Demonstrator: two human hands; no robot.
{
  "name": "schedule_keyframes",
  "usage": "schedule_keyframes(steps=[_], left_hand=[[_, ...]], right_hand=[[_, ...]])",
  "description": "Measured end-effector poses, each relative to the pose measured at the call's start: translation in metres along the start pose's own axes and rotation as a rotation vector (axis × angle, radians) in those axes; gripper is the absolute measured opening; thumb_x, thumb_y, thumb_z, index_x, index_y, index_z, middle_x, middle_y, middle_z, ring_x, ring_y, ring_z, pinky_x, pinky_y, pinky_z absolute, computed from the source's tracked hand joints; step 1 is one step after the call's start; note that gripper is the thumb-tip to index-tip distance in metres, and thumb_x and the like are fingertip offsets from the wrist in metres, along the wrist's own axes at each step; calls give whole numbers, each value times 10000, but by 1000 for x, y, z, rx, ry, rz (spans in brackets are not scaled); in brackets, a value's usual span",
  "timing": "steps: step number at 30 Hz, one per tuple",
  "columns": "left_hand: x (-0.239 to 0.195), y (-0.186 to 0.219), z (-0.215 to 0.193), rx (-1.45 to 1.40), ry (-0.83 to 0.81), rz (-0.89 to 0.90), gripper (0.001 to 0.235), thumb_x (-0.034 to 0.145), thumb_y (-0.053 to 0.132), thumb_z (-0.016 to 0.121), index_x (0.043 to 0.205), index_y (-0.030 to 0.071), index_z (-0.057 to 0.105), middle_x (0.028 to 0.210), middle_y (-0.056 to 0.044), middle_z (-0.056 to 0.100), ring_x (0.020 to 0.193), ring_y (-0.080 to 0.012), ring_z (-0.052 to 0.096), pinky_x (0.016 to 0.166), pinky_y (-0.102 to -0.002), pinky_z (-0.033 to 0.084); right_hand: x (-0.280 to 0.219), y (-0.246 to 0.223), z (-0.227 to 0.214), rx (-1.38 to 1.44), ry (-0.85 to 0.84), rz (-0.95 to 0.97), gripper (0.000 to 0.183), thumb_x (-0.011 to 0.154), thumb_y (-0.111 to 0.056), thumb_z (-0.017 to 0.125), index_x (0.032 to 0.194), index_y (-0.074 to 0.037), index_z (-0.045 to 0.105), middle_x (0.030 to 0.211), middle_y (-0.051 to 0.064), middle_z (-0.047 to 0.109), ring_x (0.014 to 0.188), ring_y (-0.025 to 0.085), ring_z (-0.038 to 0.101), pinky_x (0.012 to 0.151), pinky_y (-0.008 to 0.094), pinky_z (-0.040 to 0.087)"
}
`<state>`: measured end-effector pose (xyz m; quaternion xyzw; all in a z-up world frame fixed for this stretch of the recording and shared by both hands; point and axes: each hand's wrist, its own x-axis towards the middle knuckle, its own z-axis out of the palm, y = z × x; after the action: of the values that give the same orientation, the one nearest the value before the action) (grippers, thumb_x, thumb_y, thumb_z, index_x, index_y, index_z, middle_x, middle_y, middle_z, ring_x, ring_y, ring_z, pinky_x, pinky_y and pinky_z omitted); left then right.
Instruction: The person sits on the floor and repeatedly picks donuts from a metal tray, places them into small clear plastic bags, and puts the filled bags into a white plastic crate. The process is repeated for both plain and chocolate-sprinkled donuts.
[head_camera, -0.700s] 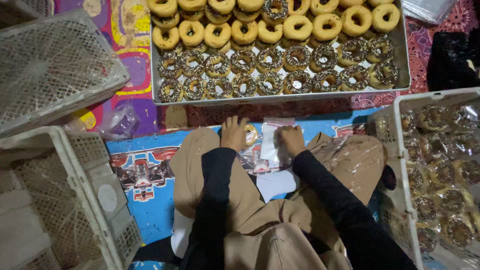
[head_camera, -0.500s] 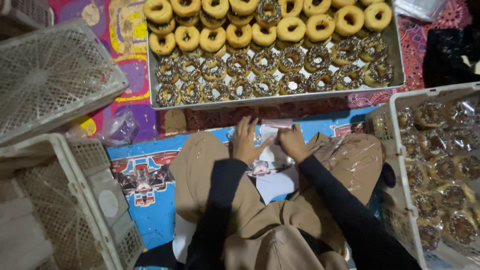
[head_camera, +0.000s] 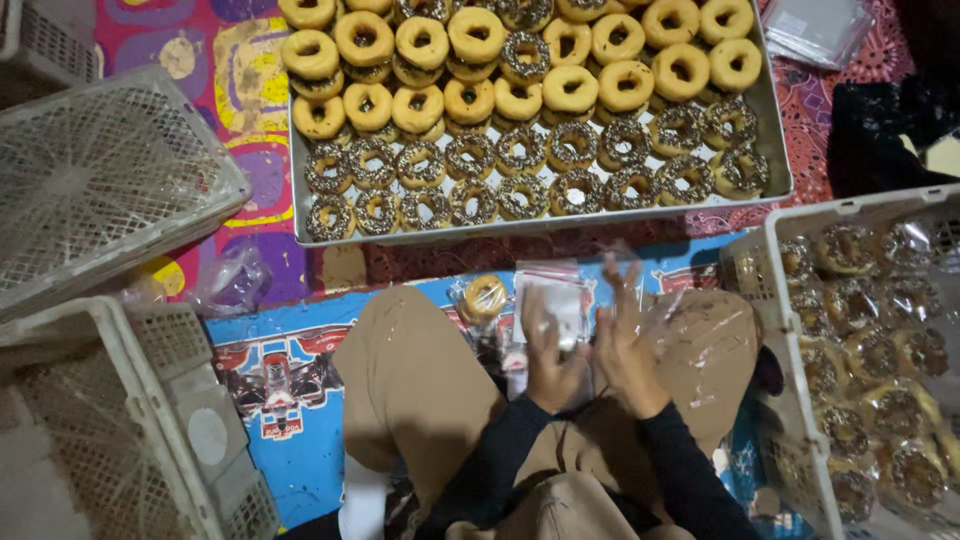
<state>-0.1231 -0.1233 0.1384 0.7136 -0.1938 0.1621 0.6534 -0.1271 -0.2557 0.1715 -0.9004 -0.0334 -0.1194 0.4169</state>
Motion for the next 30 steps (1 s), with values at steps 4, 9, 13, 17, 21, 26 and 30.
schedule_keyframes(steps=[4,9,13,17,21,26,30], left_hand=[[66,-41,-51,-1089,326,-650,624,950,312,662,1468,107,378,1513,-59,403,1405,-242,408,1107,-442,417],[103,-68,-151,-1562,822,-487,156,1044,225,686,1104,82,672,1182,-99,676,1190,-247,634,973,-419,541],[95,-51,-177,-1400,895,-564,279,968,326,703,1153,123,658,1216,-119,674,1173,-269,619,982,-464,531],[98,-35,-172,-1477,843,-594,442,945,394,677,1273,99,643,1299,-198,656,1282,-325,581,1053,-489,507],[114,-39,-159,-1661,830,-590,462,983,391,645,1224,-1,612,1298,-295,632,1307,-430,552,1106,-516,471],[117,-63,-116,-1732,856,-471,441,1014,389,618,1184,-16,577,1313,-270,584,1330,-441,557,1135,-533,466],[96,-56,-66,-1733,896,-470,422,1035,356,598,1205,-27,552,1462,-327,442,1418,-485,446,1178,-580,396]], right_hand=[[46,-4,43,105,-522,-359,823,840,-508,755,1481,-66,485,1517,190,478,1434,385,445,1223,569,202],[277,63,44,342,-224,125,577,929,-441,740,1371,-91,616,1405,105,637,1226,244,656,1010,397,563],[353,107,64,-309,140,-136,970,723,-458,944,1467,-39,482,1286,201,633,1181,352,583,992,527,469],[352,102,64,-387,199,-222,804,827,-316,908,1475,-60,505,1310,199,637,1204,338,597,1043,530,492],[325,44,27,101,234,-252,789,916,-173,857,1561,-38,421,1459,176,597,1318,271,615,1130,458,548],[144,-57,-8,440,189,-152,912,850,16,849,1627,-1,371,1680,199,410,1458,269,566,1165,428,493],[29,-111,-5,337,241,-53,948,718,-61,898,1550,-17,445,1430,160,567,1256,252,574,1105,375,481]])
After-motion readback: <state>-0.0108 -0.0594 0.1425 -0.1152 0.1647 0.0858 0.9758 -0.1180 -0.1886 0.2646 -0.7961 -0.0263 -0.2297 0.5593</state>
